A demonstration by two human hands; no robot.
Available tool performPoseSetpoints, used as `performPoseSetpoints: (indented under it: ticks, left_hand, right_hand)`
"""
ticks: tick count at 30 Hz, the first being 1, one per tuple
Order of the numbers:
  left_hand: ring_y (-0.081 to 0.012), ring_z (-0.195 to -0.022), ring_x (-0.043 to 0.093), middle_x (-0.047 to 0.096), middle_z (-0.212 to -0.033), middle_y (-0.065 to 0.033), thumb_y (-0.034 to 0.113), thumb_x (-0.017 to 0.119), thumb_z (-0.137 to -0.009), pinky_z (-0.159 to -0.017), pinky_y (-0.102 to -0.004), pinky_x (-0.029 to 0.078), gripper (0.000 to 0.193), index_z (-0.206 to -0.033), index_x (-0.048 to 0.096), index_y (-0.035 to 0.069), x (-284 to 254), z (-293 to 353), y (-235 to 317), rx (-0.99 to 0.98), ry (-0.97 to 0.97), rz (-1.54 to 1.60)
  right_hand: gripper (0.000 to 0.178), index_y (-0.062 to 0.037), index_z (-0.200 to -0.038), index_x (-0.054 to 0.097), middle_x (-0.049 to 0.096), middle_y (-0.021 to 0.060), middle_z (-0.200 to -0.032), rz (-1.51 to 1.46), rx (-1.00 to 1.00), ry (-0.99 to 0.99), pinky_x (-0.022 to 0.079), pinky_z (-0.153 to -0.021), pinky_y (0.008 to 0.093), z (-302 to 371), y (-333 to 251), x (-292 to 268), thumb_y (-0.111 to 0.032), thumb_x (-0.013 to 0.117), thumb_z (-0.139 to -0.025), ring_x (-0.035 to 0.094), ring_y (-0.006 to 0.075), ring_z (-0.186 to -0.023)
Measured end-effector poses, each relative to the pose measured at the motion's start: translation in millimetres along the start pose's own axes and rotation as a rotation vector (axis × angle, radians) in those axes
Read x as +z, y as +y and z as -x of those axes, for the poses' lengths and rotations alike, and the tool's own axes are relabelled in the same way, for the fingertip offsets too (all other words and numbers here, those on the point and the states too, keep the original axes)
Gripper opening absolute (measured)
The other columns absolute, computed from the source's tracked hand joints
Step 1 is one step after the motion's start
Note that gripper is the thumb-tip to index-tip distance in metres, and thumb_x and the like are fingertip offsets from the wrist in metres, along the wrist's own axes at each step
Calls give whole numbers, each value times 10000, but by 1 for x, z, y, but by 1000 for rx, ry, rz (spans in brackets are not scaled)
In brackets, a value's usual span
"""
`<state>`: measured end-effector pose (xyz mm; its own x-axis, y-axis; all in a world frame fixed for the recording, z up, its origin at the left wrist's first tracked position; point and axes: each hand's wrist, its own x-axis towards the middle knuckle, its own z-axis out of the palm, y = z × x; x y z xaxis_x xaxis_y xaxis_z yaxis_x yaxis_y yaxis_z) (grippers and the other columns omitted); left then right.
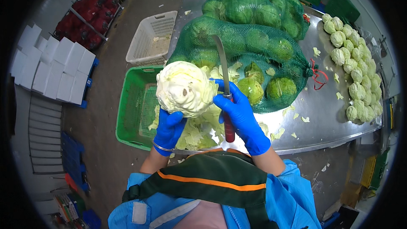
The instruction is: The person peels the outer leaves from cabbages by hand and using a knife, then places the trimmed cabbages into a pile on a metal table.
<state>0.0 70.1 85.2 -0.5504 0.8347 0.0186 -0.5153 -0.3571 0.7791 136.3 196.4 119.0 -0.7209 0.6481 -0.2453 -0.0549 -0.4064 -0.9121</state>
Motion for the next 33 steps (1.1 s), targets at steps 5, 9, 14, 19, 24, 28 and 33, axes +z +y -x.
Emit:
performPoseSetpoints:
  ticks: [5, 9, 14, 19, 24, 28, 33]
  left_hand:
    - [-256, -1234, 343, 299, -1343, -132, 191, 831, -545, -1017, -376, 329, 1124, -1389, 98, 71, 10, -6, 15, 99, -49, -315]
    - [-275, -1268, 276, 234, -1369, -160, 238, 834, -553, -1043, -393, 260, 1086, -1365, 143, 26, -9, 6, 1, 200, -213, -661]
    - [-288, -1238, 317, 273, -1329, -171, 307, 851, -538, -1025, -395, 292, 1064, -1337, 213, 15, -19, 2, -19, 214, -138, -815]
    - [-286, -1178, 371, 315, -1274, -172, 301, 853, -539, -984, -387, 345, 1031, -1329, 249, 30, -62, 1, -72, 79, 56, -876]
    - [-285, -1165, 386, 332, -1252, -161, 267, 830, -579, -978, -389, 345, 965, -1332, 265, 59, -92, 8, -126, 178, 60, -1317]
    - [-297, -1179, 369, 344, -1264, -172, 294, 817, -595, -989, -387, 323, 911, -1309, 310, 44, -99, 7, -139, 95, 3, -1274]
    - [-299, -1169, 376, 360, -1251, -166, 279, 817, -596, -979, -387, 330, 897, -1304, 320, 42, -100, 7, -134, 59, 35, -1202]
  right_hand:
    - [424, -71, -1210, 485, 564, 53, -997, 254, 19, 42, 440, -473, 213, -7, 35, -17, -164, 576, -806, 546, 96, -661]
    - [424, -69, -1197, 507, 565, 47, -1049, 1, -37, -18, 439, -507, 187, -6, 45, -24, -282, 529, -832, 538, 78, -764]
    - [434, -70, -1189, 510, 569, 51, -1035, 90, 207, -26, 442, -509, 204, -5, 50, -23, -313, 544, -831, 540, 86, -757]
    - [338, -95, -1160, 467, 534, 19, -1110, 377, 60, 111, 445, -502, 218, -16, 87, -43, -164, 540, -837, 516, 74, -792]
    - [420, -222, -1301, 435, 554, 95, -894, 995, -384, -31, 469, -640, 331, 8, 118, -64, -189, 501, -888, 577, 238, -721]
    - [428, -270, -1299, 431, 519, 88, -782, 1139, -174, -108, 470, -601, 350, 24, 123, -61, -193, 483, -882, 566, 262, -680]
    - [431, -280, -1294, 434, 526, 94, -785, 1206, -223, -86, 475, -594, 352, 23, 141, -69, -174, 481, -879, 571, 268, -668]
